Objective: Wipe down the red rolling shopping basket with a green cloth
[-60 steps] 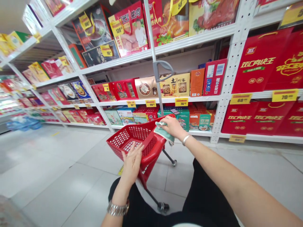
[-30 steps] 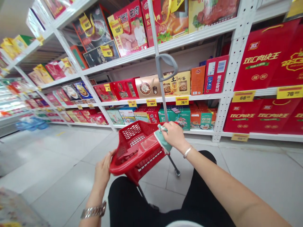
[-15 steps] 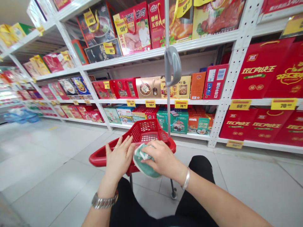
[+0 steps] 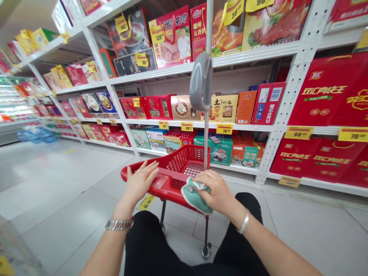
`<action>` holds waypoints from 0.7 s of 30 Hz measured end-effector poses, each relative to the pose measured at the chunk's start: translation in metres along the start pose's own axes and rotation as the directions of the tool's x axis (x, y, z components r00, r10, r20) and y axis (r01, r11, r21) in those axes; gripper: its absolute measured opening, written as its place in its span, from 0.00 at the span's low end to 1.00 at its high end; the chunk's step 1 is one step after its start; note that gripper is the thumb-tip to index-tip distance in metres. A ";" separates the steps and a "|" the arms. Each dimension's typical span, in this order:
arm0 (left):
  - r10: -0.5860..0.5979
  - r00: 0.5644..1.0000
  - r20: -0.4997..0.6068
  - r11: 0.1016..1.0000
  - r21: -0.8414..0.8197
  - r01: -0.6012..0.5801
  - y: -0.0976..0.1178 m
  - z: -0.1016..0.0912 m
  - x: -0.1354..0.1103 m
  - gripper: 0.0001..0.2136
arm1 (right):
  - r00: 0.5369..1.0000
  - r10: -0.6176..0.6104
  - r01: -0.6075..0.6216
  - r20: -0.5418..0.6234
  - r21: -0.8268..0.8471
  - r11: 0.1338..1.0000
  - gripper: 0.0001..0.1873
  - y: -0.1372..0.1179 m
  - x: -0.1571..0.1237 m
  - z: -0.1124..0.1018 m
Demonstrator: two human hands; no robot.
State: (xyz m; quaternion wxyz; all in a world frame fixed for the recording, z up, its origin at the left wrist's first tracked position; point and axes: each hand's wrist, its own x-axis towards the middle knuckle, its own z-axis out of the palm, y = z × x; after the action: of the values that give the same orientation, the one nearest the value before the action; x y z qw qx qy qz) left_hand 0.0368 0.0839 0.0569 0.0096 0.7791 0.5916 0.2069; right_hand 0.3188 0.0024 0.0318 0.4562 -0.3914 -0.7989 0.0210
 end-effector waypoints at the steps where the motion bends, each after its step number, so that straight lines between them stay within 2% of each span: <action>1: 0.004 1.000 -0.009 1.000 0.005 -0.004 0.005 0.001 -0.002 0.22 | 1.000 0.014 -0.014 -0.006 -0.045 0.999 0.10 -0.006 0.000 0.006; 5: 0.059 0.997 -0.042 0.998 0.019 -0.059 0.032 0.008 -0.017 0.22 | 0.991 0.074 -0.048 0.110 -0.222 0.974 0.04 -0.039 0.016 0.026; 9: 0.071 0.993 -0.090 0.998 0.005 -0.070 0.045 0.014 -0.029 0.23 | 0.977 0.080 -0.021 0.196 -0.284 0.959 0.14 -0.065 0.033 0.038; 12: 0.046 0.996 -0.079 0.998 -0.032 -0.048 0.039 0.011 -0.031 0.24 | 0.979 0.052 0.004 0.198 -0.271 0.963 0.19 -0.072 0.032 0.043; 15: 0.034 0.998 -0.046 0.998 -0.047 -0.036 0.026 0.005 -0.028 0.24 | 0.984 -0.050 0.084 0.173 -0.196 0.977 0.16 -0.073 0.020 0.046; 18: 0.042 0.999 -0.016 0.998 -0.042 -0.042 0.014 -0.001 -0.025 0.24 | 0.984 -0.159 0.168 0.078 -0.124 0.978 0.11 -0.070 0.000 0.049; 21: 0.023 1.000 0.010 0.999 -0.022 -0.023 0.005 -0.007 -0.023 0.23 | 0.981 -0.195 0.195 0.008 -0.016 0.981 0.14 -0.059 -0.024 0.048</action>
State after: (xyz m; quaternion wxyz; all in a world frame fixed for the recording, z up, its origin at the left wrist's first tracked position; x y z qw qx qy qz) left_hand 0.0345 0.0593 0.0577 0.0187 0.7868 0.5803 0.2096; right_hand 0.2542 -0.0387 0.0098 0.4504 -0.3150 -0.8349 -0.0293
